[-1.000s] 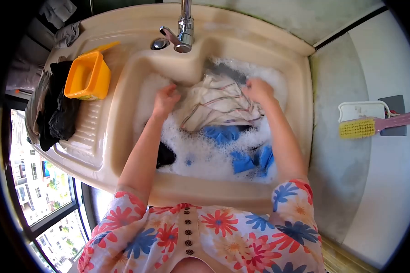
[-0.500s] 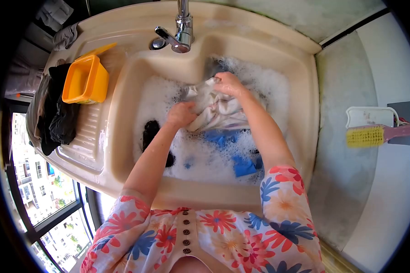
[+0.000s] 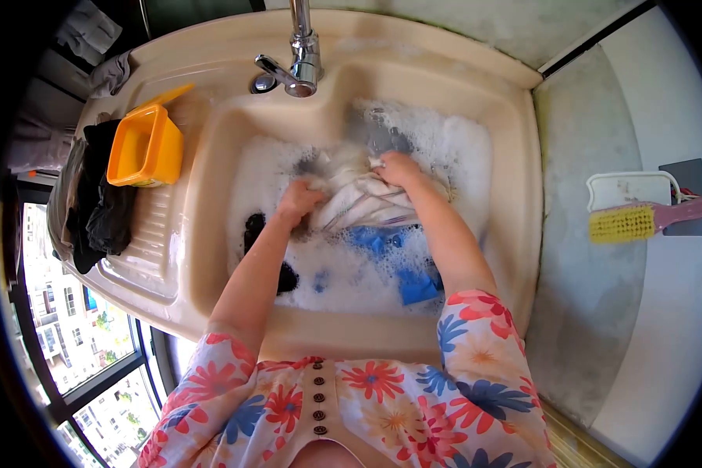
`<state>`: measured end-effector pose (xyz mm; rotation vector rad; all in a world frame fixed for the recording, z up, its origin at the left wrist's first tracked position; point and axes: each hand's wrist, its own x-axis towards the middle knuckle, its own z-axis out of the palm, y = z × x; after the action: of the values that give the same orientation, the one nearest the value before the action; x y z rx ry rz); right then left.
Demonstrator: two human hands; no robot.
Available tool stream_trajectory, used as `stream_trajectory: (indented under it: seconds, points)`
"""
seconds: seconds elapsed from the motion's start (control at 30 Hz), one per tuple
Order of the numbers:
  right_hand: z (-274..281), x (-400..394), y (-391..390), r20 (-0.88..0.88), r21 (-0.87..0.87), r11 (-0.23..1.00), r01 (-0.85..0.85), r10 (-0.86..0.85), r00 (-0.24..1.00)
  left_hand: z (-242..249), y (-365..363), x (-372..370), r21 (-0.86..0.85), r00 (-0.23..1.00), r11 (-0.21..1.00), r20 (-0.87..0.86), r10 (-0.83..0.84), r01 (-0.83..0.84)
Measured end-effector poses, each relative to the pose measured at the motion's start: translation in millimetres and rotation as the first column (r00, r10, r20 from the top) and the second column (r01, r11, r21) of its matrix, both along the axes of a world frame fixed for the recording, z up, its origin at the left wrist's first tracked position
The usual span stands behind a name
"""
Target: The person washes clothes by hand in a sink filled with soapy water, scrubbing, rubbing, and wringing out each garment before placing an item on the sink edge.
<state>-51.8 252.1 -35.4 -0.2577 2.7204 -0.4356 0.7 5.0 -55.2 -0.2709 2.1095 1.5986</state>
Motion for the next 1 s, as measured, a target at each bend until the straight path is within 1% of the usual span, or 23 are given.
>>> stream_trajectory:
  seconds: [0.03, 0.07, 0.1, 0.13, 0.17, 0.2, 0.27, 0.3, 0.37, 0.4, 0.47, 0.57, 0.67, 0.7, 0.77, 0.8, 0.87, 0.9, 0.97, 1.0]
  points:
    - [3.8, -2.2, 4.0, 0.12, -0.192, 0.975, 0.116, -0.094, 0.988, -1.3, -3.4, -2.6, -0.3, 0.992, 0.954, -0.128, -0.021, -0.019]
    - [12.5, -5.3, 16.2, 0.257, -0.354, 0.902, 0.248, -0.162, 0.953, -2.3, -10.3, -5.5, -0.073, 0.998, 0.996, -0.032, 0.048, -0.05]
    - [26.1, -7.4, 25.9, 0.393, -0.479, 0.789, 0.384, -0.199, 0.898, 26.3, -16.4, -9.5, 0.159, 0.993, 0.982, 0.073, 0.094, -0.105]
    - [44.7, -6.7, 30.6, 0.375, -0.531, 0.75, 0.394, -0.209, 0.903, 52.5, -21.3, -12.9, 0.375, 0.977, 0.91, 0.181, 0.115, -0.176]
    - [67.8, -4.4, 33.7, 0.357, -0.582, 0.708, 0.4, -0.219, 0.908, 66.6, -23.5, -13.8, 0.377, 0.985, 0.915, 0.137, 0.1, -0.146]
    - [87.8, -0.7, 34.5, 0.341, -0.63, 0.663, 0.405, -0.233, 0.911, 69.4, -24.8, -15.2, 0.441, 0.986, 0.886, 0.14, 0.088, -0.142]
    - [114.6, 8.1, 29.8, 0.286, -0.729, 0.59, 0.347, -0.197, 0.938, 73.4, -27.0, -19.6, 0.559, 0.989, 0.82, 0.14, 0.055, -0.124]
    - [125.3, 12.4, 28.6, 0.256, -0.775, 0.547, 0.316, -0.185, 0.949, 75.1, -26.5, -21.4, 0.569, 0.988, 0.812, 0.135, 0.069, -0.134]
    - [145.1, 19.9, 28.8, 0.266, -0.77, 0.56, 0.306, -0.154, 0.951, 78.2, -24.9, -21.8, 0.584, 0.987, 0.797, 0.13, 0.098, -0.156]
    - [149.2, 22.7, 28.8, 0.273, -0.768, 0.566, 0.301, -0.137, 0.952, 83.9, -23.7, -20.5, 0.569, 0.987, 0.808, 0.125, 0.102, -0.156]
    - [149.2, 26.1, 32.2, 0.262, -0.797, 0.539, 0.272, -0.097, 0.96, 96.1, -23.1, -17.5, 0.539, 0.987, 0.827, 0.114, 0.114, -0.157]
    - [152.2, 33.0, 29.4, 0.236, -0.82, 0.521, 0.238, -0.072, 0.969, 119.7, -27.5, -8.5, 0.541, 0.996, 0.837, 0.048, 0.073, -0.087]
    - [160.2, 43.7, 27.1, 0.198, -0.821, 0.529, 0.215, -0.091, 0.976, 130.1, -28.3, -2.0, 0.429, 0.992, 0.901, -0.071, 0.105, -0.065]
    - [161.8, 46.7, 26.2, 0.184, -0.82, 0.533, 0.208, -0.099, 0.978, 126.4, -27.9, -1.4, 0.525, 0.992, 0.849, -0.066, 0.11, -0.059]
    - [159.6, 49.3, 28.2, 0.198, -0.844, 0.489, 0.222, -0.101, 0.975, 115.2, -26.1, -2.6, 0.699, 0.991, 0.714, -0.061, 0.122, -0.045]
    - [156.4, 51.2, 29.1, 0.208, -0.854, 0.465, 0.232, -0.102, 0.973, 117.9, -23.3, -1.4, 0.761, 0.989, 0.644, -0.022, 0.147, -0.079]
    - [144.1, 54.3, 25.1, 0.292, -0.896, 0.312, 0.316, -0.121, 0.949, 122.1, -11.5, 2.4, 0.861, 0.98, 0.487, 0.063, 0.186, -0.148]
    - [142.2, 56.9, 20.5, 0.334, -0.906, 0.23, 0.355, -0.126, 0.934, 120.6, -6.6, 1.8, 0.849, 0.973, 0.491, 0.112, 0.2, -0.198]
    - [142.8, 63.9, 12.3, 0.335, -0.837, 0.42, 0.35, -0.112, 0.935, 115.5, 1.0, -2.7, 0.816, 0.952, 0.497, 0.204, 0.228, -0.294]
    - [142.7, 67.3, 6.3, 0.337, -0.79, 0.509, 0.342, -0.105, 0.935, 116.3, 3.2, -3.1, 0.79, 0.955, 0.542, 0.189, 0.227, -0.285]
